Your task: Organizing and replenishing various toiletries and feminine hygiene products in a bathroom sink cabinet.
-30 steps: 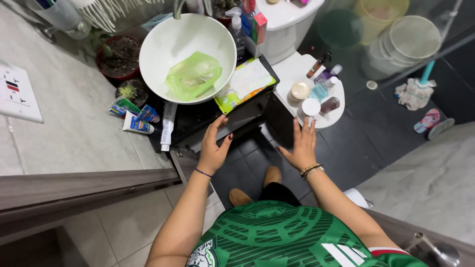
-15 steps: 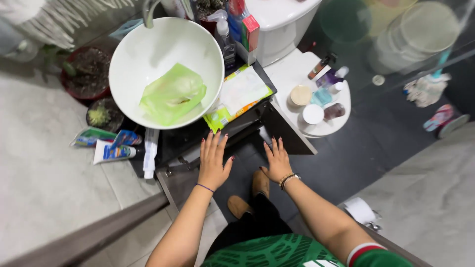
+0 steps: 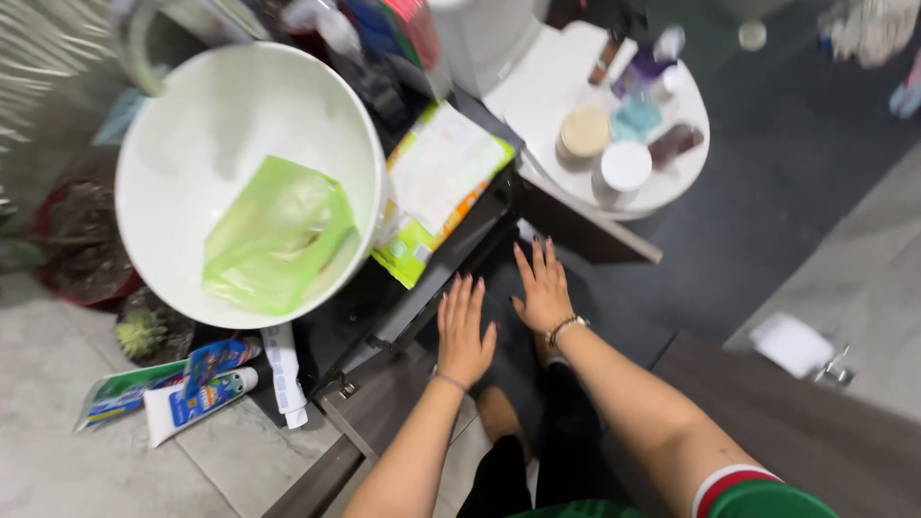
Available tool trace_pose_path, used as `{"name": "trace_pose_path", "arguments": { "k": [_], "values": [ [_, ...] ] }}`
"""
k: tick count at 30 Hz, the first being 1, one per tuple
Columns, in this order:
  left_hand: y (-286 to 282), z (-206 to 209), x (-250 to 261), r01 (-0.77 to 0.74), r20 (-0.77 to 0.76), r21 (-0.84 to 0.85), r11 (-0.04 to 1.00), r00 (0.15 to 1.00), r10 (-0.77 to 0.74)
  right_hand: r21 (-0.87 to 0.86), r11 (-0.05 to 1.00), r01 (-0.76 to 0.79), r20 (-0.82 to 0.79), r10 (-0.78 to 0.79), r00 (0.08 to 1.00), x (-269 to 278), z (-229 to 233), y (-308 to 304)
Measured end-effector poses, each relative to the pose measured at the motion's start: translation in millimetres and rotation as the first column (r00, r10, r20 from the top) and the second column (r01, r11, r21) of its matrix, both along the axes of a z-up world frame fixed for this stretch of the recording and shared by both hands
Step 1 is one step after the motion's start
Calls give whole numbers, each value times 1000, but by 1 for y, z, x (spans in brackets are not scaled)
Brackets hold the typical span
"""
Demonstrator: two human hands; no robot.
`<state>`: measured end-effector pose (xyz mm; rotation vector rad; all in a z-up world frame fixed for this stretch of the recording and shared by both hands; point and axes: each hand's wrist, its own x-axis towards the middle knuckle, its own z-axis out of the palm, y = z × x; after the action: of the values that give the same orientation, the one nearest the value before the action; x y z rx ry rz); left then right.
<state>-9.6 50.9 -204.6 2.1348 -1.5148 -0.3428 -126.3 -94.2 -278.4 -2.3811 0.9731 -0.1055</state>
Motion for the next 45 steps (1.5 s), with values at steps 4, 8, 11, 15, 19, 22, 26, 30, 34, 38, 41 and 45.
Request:
{"name": "trace_pose_path", "arguments": {
  "k": [4,8,11,15,19,22,26,30,34,38,41,45],
  "values": [
    [-12,-56,24,12,37,83,996,999,-15,22,995,98,68,-99,993,7,-17,15],
    [-30,-126,50,-80,74,224,971,995,66,30,989,148,110,-150,982,5,-37,31],
    [-57,-183,75,-110,125,289,951,989,77,19,989,145,150,-146,978,7,-65,24],
    [-85,-262,108,-200,147,425,883,978,150,-13,988,151,204,-146,968,4,-107,13],
    [-113,-310,138,-204,158,461,864,976,147,42,988,149,215,-155,964,0,-148,3],
    [-127,-359,161,-217,66,564,797,974,218,83,984,157,232,-172,957,-6,-171,-1],
    [-129,-432,199,-217,129,526,822,976,175,103,982,158,229,-178,957,-14,-185,-8],
    [-102,-451,195,-237,162,300,924,967,195,124,980,155,268,-183,946,-21,-194,-2],
    [-74,-399,147,-264,24,272,925,963,268,214,962,169,247,-221,944,-24,-173,8],
    [-42,-288,80,-119,-207,108,987,968,139,405,897,179,286,-310,907,-46,-151,19],
    [-16,-179,33,-6,-355,36,999,935,18,485,849,209,224,-351,909,-77,-105,26],
    [12,-34,2,125,-610,-112,986,775,-167,624,781,31,366,-326,872,-108,-7,33]
  ]
}}
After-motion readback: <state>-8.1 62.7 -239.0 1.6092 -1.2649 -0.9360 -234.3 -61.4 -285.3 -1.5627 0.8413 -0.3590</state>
